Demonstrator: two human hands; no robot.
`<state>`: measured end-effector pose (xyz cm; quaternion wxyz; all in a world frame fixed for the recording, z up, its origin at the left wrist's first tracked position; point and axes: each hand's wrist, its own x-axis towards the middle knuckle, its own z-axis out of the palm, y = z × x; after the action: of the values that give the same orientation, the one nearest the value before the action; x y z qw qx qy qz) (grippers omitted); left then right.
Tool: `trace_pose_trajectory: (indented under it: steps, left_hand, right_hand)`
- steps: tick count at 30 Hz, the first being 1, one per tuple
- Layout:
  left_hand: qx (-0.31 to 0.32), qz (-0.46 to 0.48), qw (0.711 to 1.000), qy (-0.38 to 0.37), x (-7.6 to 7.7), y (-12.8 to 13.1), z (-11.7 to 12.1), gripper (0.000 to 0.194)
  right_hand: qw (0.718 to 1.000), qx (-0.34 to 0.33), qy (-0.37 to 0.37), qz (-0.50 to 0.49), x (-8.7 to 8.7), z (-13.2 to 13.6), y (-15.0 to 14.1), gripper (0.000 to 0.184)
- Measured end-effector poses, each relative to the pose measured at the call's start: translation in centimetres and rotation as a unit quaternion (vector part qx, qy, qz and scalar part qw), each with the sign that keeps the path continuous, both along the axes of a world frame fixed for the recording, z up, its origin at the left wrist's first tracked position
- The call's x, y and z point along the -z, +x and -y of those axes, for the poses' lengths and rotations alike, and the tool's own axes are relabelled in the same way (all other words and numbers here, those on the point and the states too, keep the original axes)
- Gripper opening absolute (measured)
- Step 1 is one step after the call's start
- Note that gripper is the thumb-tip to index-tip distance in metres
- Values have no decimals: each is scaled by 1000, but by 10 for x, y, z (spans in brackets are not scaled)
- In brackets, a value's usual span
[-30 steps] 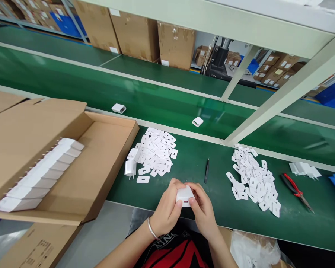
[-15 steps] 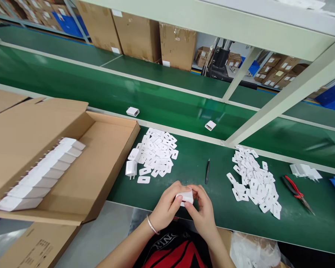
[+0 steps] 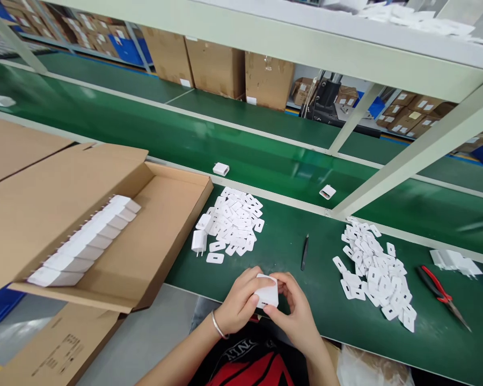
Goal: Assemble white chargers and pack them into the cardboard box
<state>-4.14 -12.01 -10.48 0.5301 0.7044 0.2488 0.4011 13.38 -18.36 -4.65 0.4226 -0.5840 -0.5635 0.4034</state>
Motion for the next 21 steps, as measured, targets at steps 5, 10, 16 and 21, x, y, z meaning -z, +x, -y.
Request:
trace_pose_trajectory:
  steps: [5, 10, 16, 21]
  left_hand:
    - [7, 141, 953, -268, 2, -1, 4, 61]
    - [79, 177, 915, -353, -13, -14, 4, 66]
    - [-152, 2, 983, -100, -50, -93, -50, 57]
    - [-399, -417, 811, 93, -61, -180, -166, 32]
  right_hand:
    - [998, -53, -9, 38, -1, -4, 4, 49]
    - [994, -66, 15, 81, 13, -10, -2, 53]
    - [990, -34, 70, 117, 33, -22, 2, 52]
    - [986, 77, 99, 113, 58, -26, 16, 28]
